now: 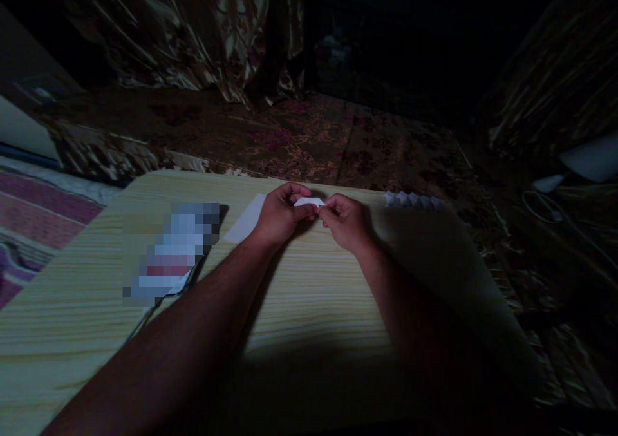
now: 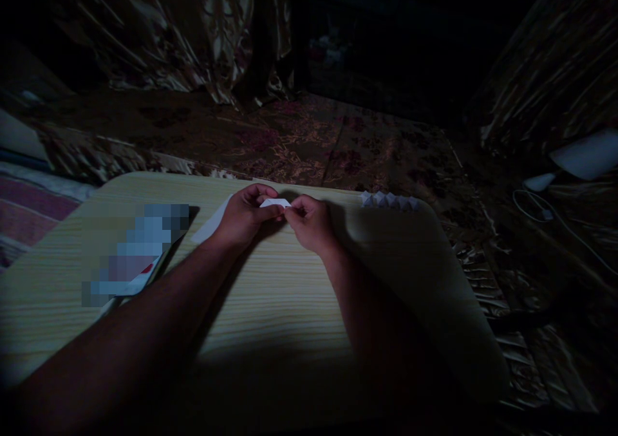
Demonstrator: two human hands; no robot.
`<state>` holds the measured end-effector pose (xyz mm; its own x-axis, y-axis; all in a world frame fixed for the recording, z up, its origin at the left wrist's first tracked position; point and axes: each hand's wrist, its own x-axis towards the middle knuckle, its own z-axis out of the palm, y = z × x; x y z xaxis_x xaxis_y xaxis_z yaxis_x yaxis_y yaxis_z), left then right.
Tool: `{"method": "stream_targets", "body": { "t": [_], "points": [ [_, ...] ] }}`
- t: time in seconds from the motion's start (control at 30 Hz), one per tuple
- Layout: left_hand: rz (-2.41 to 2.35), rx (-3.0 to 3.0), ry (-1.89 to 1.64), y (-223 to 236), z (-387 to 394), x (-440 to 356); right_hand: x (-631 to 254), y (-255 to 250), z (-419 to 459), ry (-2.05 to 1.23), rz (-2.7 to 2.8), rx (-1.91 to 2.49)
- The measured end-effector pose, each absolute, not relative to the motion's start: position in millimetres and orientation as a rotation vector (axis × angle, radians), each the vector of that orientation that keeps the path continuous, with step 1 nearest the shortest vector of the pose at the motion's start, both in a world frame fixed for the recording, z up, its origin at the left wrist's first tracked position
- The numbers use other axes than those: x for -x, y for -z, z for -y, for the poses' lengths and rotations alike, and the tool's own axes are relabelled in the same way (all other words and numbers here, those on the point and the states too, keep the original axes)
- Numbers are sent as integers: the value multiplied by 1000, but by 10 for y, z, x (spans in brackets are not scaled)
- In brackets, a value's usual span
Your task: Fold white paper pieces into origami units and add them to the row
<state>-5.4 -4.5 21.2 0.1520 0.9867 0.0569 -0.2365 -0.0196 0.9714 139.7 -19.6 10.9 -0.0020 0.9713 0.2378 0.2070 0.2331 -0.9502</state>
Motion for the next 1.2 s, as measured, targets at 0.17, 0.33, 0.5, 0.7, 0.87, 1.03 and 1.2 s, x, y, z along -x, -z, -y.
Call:
{"method": "stream_targets", "body": {
  "t": [0.17, 0.33, 0.5, 0.7, 0.87, 1.03, 1.2],
  "points": [
    [-928, -1137, -1221, -236, 63, 38, -1395, -101, 188, -995, 1394, 1175],
    [-951, -1163, -1220, -241, 77, 26, -1400, -109, 192, -940, 1402, 1224],
    [-938, -1154, -1226, -210, 58, 37, -1385, -100, 189, -883, 1423, 1223],
    [-981, -1157, -1262, -200, 41, 41, -1372, -105, 214, -858, 1456, 1246],
    [-916, -1132, -1254, -190, 30, 39, -1394, -106, 222, -851, 1476, 1217],
    [-907, -1159, -1264, -199, 52, 33, -1397, -87, 205, -846, 1475, 1206],
    [-876, -1094, -1244, -259, 78, 27, -1383, -91, 212, -748, 1465, 1226]
  ]
}}
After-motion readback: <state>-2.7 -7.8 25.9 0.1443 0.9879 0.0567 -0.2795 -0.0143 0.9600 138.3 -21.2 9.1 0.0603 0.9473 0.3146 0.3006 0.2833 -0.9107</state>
